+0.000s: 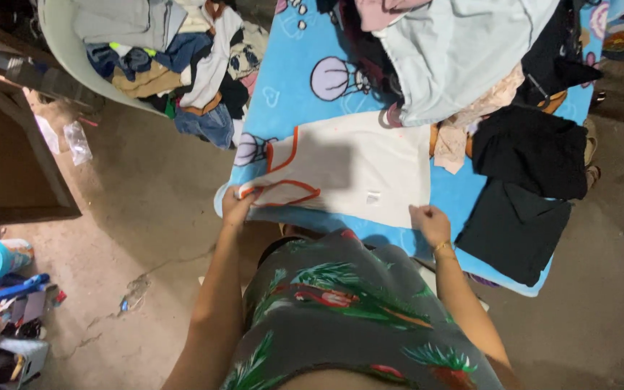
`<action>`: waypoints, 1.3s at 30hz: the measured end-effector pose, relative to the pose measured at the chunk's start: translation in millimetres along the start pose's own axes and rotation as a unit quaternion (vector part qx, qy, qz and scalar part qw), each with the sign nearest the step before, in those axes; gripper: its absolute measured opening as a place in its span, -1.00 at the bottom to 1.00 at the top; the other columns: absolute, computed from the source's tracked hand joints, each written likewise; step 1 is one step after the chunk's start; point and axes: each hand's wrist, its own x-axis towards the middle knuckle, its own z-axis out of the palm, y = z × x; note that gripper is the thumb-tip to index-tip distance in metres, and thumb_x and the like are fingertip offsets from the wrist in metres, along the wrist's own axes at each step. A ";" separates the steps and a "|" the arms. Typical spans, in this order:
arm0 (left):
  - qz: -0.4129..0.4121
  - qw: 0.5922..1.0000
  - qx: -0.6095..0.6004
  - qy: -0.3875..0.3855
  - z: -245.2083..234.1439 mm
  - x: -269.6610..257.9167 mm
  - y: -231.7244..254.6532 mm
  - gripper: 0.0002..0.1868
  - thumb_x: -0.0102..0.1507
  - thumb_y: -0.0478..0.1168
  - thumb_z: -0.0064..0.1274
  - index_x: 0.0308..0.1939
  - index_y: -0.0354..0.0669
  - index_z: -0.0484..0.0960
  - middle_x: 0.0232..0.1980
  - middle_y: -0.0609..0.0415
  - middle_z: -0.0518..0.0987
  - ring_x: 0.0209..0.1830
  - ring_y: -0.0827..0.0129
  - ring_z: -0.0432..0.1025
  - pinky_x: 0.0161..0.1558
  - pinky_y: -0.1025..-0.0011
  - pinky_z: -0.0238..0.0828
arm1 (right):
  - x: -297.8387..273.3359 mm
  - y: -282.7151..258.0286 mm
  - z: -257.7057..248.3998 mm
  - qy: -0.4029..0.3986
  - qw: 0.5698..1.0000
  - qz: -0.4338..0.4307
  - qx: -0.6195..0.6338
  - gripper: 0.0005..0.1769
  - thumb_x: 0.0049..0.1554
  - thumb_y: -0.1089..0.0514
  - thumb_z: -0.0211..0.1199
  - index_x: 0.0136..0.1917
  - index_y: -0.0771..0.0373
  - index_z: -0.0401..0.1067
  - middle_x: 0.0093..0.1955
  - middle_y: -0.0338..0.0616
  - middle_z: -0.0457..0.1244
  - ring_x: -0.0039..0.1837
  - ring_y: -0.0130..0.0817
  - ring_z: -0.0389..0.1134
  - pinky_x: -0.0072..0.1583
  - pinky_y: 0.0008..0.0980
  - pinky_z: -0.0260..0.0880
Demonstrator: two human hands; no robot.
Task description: Folding various laundry items including shirts, shorts, and tank tops on a surface.
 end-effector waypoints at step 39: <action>0.619 0.763 0.180 0.031 24.5 -8.1 432.9 -0.62 0.09 -0.59 0.09 -0.05 -0.24 0.55 0.01 -0.07 0.52 0.08 0.04 0.49 0.11 0.19 0.44 | -30.7 -294.6 -178.9 0.023 0.886 -0.358 0.293 -0.91 0.31 0.30 0.10 0.07 0.20 0.24 0.06 -0.15 0.37 -0.11 -0.42 0.43 -0.08 -0.46 0.45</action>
